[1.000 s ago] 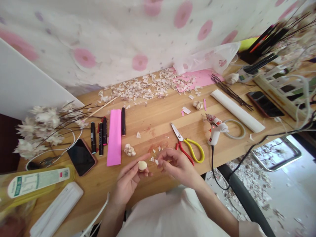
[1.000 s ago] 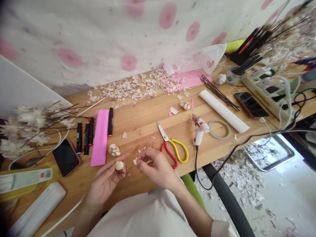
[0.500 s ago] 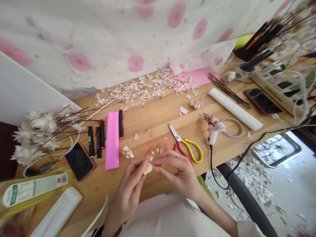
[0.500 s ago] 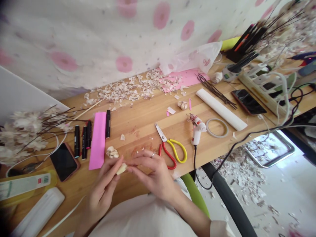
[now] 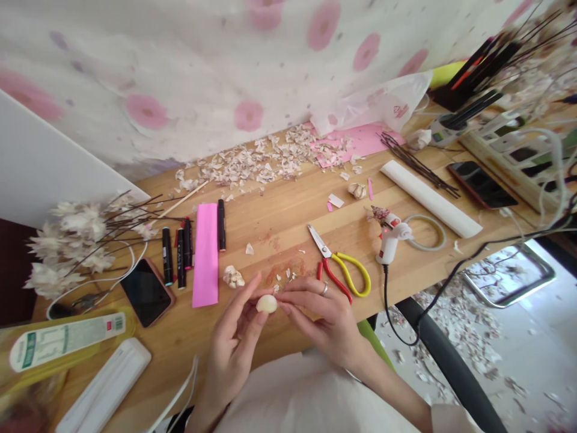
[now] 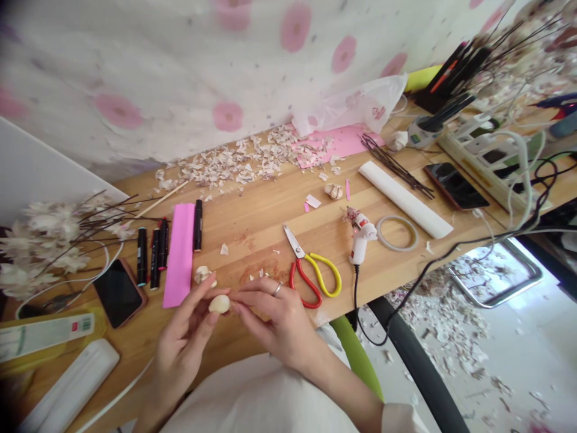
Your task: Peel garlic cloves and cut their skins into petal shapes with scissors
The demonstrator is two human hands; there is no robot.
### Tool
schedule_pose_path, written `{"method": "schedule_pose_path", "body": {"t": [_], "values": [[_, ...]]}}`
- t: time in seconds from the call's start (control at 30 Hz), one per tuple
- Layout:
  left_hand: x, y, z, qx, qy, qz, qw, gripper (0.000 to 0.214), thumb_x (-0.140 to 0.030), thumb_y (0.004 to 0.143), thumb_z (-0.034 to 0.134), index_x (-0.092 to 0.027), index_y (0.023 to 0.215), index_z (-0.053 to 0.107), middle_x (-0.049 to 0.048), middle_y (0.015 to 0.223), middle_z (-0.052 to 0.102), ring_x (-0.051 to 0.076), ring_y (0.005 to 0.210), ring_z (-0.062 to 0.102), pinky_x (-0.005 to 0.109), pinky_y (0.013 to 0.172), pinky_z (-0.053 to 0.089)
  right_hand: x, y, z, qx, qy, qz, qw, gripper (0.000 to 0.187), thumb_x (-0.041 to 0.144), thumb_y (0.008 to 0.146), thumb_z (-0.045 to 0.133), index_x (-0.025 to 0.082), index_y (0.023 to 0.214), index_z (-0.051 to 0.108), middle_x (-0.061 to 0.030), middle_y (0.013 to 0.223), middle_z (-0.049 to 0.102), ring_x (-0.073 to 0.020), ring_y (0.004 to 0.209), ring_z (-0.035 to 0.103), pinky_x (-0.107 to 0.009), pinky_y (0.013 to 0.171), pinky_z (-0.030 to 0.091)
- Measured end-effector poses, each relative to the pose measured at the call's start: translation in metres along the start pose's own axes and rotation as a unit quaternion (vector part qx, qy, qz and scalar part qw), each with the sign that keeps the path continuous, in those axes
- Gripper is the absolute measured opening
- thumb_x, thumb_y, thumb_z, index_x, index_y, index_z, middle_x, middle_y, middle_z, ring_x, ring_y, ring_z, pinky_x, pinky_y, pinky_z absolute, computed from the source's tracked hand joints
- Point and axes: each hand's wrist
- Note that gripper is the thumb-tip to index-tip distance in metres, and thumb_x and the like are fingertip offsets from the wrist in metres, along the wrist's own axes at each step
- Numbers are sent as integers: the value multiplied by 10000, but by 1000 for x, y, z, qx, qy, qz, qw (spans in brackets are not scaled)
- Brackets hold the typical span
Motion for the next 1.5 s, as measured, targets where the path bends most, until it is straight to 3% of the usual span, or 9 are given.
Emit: {"method": "schedule_pose_path", "body": {"t": [0.1, 0.3, 0.57, 0.8, 1.07, 1.23, 1.37, 1.5], "values": [[-1, -1, 2, -17, -34, -36, 999, 426, -382, 917, 646, -259, 1322, 605, 61, 1123, 746, 211, 1047, 711, 316, 910, 590, 1, 0, -2, 10, -10, -19, 1000, 204, 131, 943, 625, 196, 1120, 703, -84, 1012, 723, -176, 870, 703, -283, 751, 598], [1, -2, -4, 1, -18, -11, 1000, 383, -341, 909, 661, -260, 1281, 613, 59, 1118, 751, 209, 1047, 717, 301, 902, 593, 1, -1, -5, 48, -58, -43, 996, 202, 129, 982, 554, 191, 1127, 679, -104, 1007, 718, -186, 862, 709, -300, 744, 604], [-6, -6, 4, -28, -29, -25, 999, 271, -370, 914, 647, -238, 1150, 634, 61, 1102, 726, 195, 1030, 702, 283, 911, 564, -1, -7, -4, 33, -141, -75, 987, 168, 93, 951, 574, 171, 1081, 647, -93, 932, 727, -183, 788, 721, -270, 670, 603], [-4, -5, 2, -15, -52, -5, 999, 152, -300, 895, 685, -235, 1026, 642, 25, 995, 719, 155, 938, 702, 228, 860, 561, 4, -3, -7, 76, -75, -39, 993, 203, 129, 979, 550, 171, 1145, 659, -108, 1047, 713, -192, 926, 702, -299, 811, 592], [1, -3, -3, -6, -53, 20, 998, 125, -240, 884, 692, -229, 1005, 663, 28, 976, 761, 152, 909, 735, 208, 832, 569, 2, -6, -5, 68, -81, -39, 994, 195, 114, 994, 526, 145, 1107, 682, -116, 1018, 725, -193, 904, 713, -286, 795, 589], [3, -3, 6, -75, -116, -33, 990, 165, -328, 812, 768, -210, 896, 690, 41, 940, 777, 172, 883, 739, 222, 813, 572, 0, -5, -1, 51, -122, -67, 989, 135, 101, 957, 580, 148, 1032, 682, -108, 949, 740, -187, 806, 723, -272, 711, 593], [15, -1, 7, -66, -176, -88, 978, 258, -378, 764, 809, -187, 904, 706, 65, 933, 781, 184, 900, 737, 212, 796, 564, 0, -4, 4, 14, -138, -69, 988, 136, 67, 907, 597, 176, 942, 669, -69, 855, 738, -166, 705, 711, -247, 621, 570], [27, 0, 6, -82, -206, -117, 968, 291, -375, 747, 828, -185, 942, 725, 59, 942, 783, 156, 892, 734, 165, 779, 549, 3, -2, 6, 26, -133, -33, 990, 133, 94, 887, 601, 179, 970, 662, -77, 901, 737, -188, 762, 714, -278, 667, 576]]}}
Point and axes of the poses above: each hand's wrist, its own y-axis towards the middle knuckle, its own z-axis out of the palm, x = y × z
